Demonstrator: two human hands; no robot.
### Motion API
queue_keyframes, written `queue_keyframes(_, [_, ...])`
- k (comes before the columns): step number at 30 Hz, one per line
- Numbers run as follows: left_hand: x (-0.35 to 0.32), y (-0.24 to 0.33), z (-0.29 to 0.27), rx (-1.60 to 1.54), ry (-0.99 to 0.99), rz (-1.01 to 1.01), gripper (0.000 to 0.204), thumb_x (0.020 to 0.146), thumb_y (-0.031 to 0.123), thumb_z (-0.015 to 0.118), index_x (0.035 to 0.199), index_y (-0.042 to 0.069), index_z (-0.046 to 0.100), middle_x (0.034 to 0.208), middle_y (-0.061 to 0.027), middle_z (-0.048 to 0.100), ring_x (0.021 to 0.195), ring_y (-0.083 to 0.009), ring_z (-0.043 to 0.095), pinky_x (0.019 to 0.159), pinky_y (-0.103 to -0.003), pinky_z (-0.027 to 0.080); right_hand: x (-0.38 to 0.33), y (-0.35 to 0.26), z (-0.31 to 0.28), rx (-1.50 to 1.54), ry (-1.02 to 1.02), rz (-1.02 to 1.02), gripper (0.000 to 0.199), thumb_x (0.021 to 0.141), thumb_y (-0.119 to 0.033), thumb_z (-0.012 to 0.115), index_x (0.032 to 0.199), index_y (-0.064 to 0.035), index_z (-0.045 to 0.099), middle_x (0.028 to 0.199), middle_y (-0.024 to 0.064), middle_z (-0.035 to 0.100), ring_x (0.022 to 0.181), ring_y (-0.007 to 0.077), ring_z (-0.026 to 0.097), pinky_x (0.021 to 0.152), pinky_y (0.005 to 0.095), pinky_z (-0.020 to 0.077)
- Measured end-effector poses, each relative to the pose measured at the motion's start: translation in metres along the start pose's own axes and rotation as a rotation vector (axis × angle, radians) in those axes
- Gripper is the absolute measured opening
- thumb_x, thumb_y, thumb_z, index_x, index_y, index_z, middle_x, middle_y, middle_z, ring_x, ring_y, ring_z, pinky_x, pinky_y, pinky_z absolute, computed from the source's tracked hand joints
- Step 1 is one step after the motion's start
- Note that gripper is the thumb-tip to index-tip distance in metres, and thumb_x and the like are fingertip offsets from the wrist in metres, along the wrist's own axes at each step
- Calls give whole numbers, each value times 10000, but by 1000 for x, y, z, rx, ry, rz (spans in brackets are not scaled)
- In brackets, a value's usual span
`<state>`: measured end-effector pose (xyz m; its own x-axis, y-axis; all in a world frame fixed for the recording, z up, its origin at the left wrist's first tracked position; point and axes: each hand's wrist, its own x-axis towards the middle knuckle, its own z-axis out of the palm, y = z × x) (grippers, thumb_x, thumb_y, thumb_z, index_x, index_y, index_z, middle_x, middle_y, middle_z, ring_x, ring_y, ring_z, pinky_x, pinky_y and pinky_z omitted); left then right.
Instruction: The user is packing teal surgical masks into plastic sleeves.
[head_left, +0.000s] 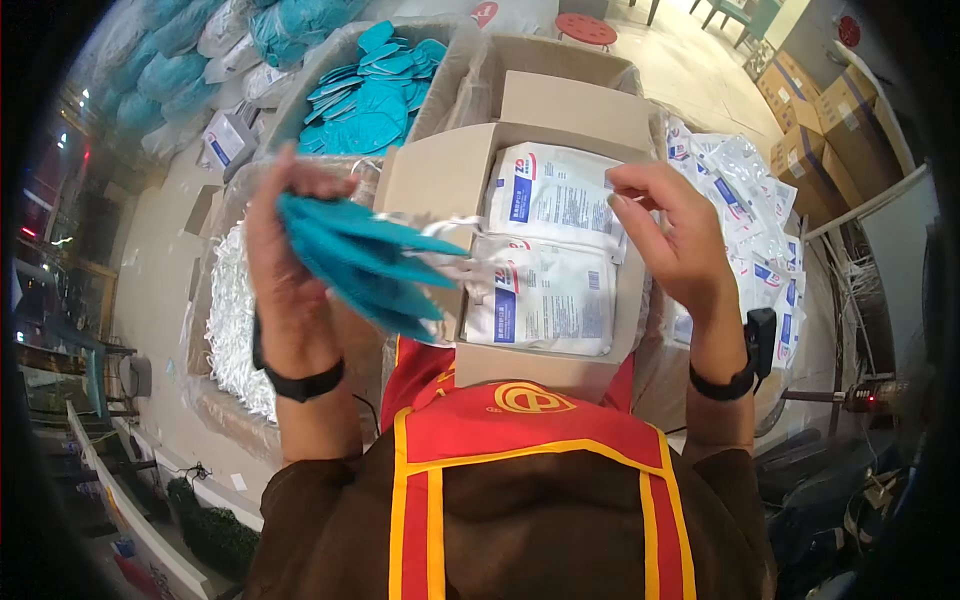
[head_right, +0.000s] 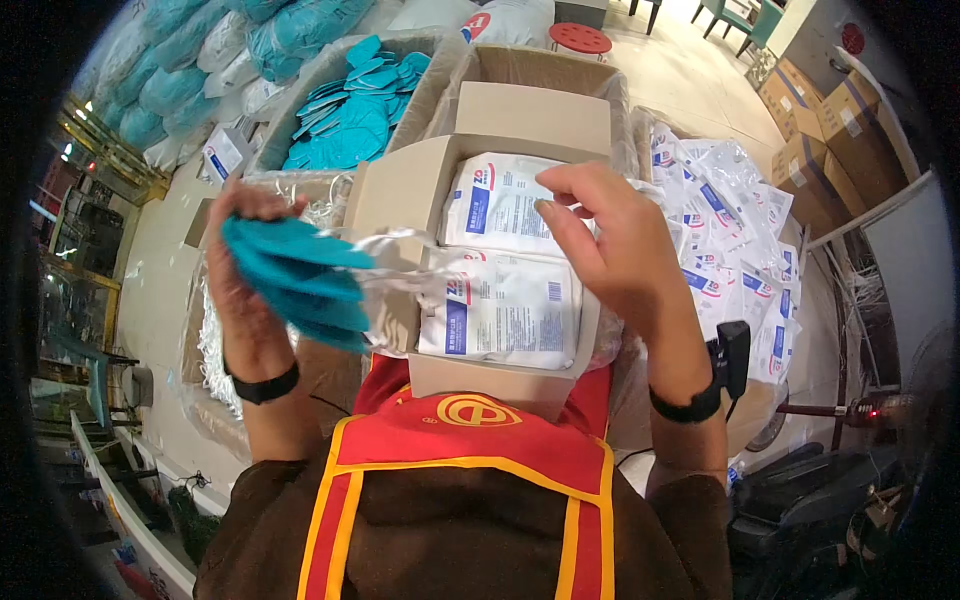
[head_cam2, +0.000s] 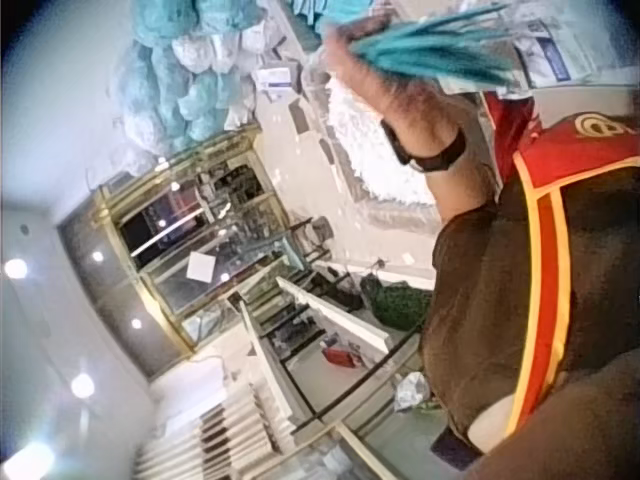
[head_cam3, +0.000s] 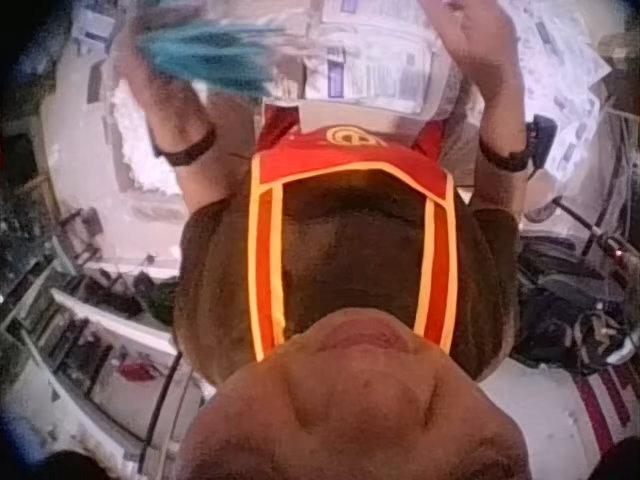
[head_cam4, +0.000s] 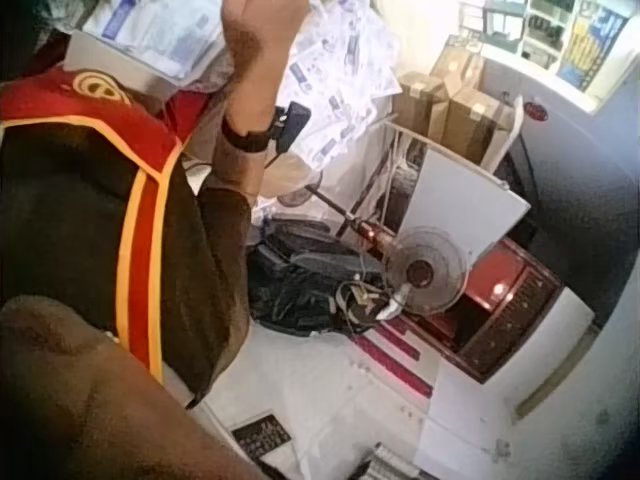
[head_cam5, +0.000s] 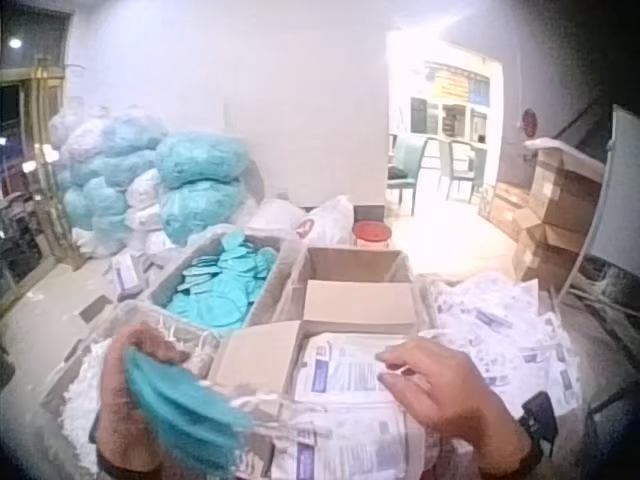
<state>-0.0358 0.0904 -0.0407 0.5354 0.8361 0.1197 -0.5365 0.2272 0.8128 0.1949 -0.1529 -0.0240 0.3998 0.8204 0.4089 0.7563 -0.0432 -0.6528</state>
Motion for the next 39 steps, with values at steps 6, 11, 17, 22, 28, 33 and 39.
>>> queue_keyframes(6, [-17, 46, -5, -47, -45, 175, 279, 962, 255, 522, 742, 119, 416, 741, -12, 399, 759, -162, 437, 800, -327, 435, -13, 52, 53, -108, -430, -162, 254, 862, -173, 639, 1052, -5, 631, 1004, 155, 635, 923, 317, 614, 816, 368, 492])
queue_keyframes(11, [-22, 43, -7, 400, -72, 315, 214, 901, 188, 572, 740, 65, 505, 706, -46, 505, 660, -140, 471, 641, -267, 394, -15, 61, 80, -221, -534, -93, 361, 841, -243, 673, 1109, -10, 611, 1090, 160, 596, 1054, 343, 549, 906, 398, 450])
queue_keyframes(17, [-28, 7, 5, 573, -156, 59, 179, 839, 147, 675, 720, 68, 567, 695, -2, 566, 655, -73, 510, 599, -218, 378, -14, 73, 80, -102, -503, -150, 383, 799, -231, 717, 1089, -6, 610, 1068, 155, 586, 1050, 330, 539, 906, 383, 442])
queue_keyframes(22, [-31, -17, 9, 711, -283, -98, 165, 795, 144, 742, 750, 64, 605, 692, 41, 555, 666, -39, 487, 610, -202, 375, -12, 50, 56, 41, -575, 0, 357, 769, -209, 741, 1038, -15, 609, 1021, 143, 602, 990, 319, 564, 881, 376, 447])
queue_keyframes(28, [-36, -36, 15, 903, -498, -214, 200, 775, 174, 768, 829, 39, 631, 734, 24, 578, 687, -55, 509, 616, -219, 414, -24, 44, 57, 17, -479, 6, 336, 778, -179, 726, 1051, -19, 613, 1033, 154, 626, 1005, 339, 578, 877, 373, 454])
queue_keyframes(33, [-37, -39, 19, 856, -482, -227, 227, 781, 208, 770, 831, 36, 631, 740, 18, 586, 688, -57, 514, 613, -219, 418, -29, 64, 68, -304, -367, -284, 413, 765, -184, 733, 1120, -5, 622, 1089, 161, 637, 1033, 342, 574, 921, 401, 445])
queue_keyframes(39, [-40, -43, 6, 959, -446, -245, 216, 780, 190, 763, 827, 29, 629, 741, 9, 589, 692, -60, 512, 614, -223, 422, -42, 49, 64, -109, -441, -177, 295, 753, -144, 731, 995, -1, 641, 1047, 160, 640, 1012, 349, 577, 891, 405, 451])
